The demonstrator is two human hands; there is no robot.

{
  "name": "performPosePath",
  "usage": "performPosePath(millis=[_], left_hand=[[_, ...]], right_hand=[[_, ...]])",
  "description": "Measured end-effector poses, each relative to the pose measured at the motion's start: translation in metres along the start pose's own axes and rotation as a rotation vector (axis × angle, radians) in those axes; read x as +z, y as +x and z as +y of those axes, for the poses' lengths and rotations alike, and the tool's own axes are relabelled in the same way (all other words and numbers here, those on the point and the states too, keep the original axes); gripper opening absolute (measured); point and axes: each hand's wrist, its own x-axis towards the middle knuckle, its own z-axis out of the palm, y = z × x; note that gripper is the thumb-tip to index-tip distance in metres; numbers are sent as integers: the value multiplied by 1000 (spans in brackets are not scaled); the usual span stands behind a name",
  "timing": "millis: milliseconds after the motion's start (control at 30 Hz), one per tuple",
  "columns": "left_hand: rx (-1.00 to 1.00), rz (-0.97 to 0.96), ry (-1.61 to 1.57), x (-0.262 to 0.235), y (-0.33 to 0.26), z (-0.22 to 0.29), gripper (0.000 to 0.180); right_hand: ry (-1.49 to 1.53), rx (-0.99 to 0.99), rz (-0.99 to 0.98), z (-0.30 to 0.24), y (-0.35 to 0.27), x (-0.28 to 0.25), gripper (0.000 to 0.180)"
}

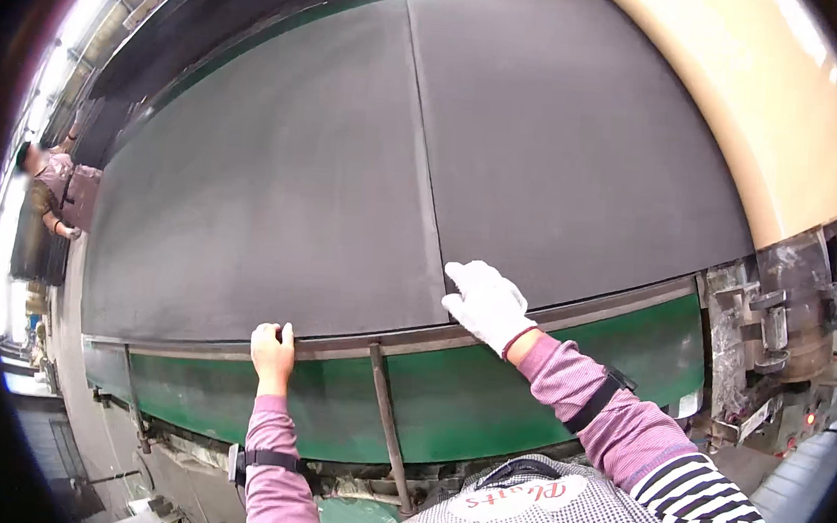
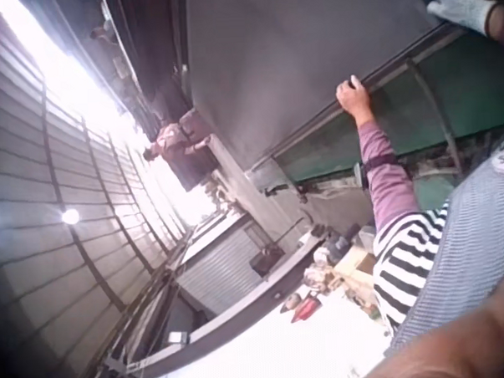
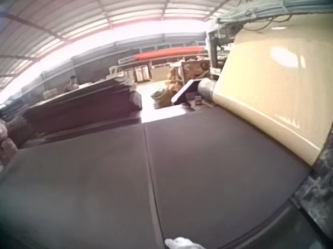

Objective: The worker is operating a rolling machine to produce large black sheets and coordinating with another worker to stack them.

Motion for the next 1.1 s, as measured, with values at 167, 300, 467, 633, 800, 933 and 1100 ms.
performPosePath(millis=[167,300,467,633,800,933,1100], left_hand=[[191,-101,-142,8,-14,46,25],[238,-171,-341,-6,7,23,30],[0,-230,-61,-20,27,-51,38],[147,-433,-212,-21,15,-15,43],[509,-424,-99,-38,1,70,37],[570,-432,-42,-27,-3,134,38],[584,-397,-29,17,-14,192,42]], right_hand=[[-165,104,92,30,-7,-13,34],[-318,229,48,64,-18,-36,18],[-276,347,177,114,-34,-68,19],[-309,566,259,150,-54,-96,18],[-327,356,513,158,-123,-127,28],[-399,125,784,142,-249,-137,32],[-476,471,961,189,-410,-187,28]])
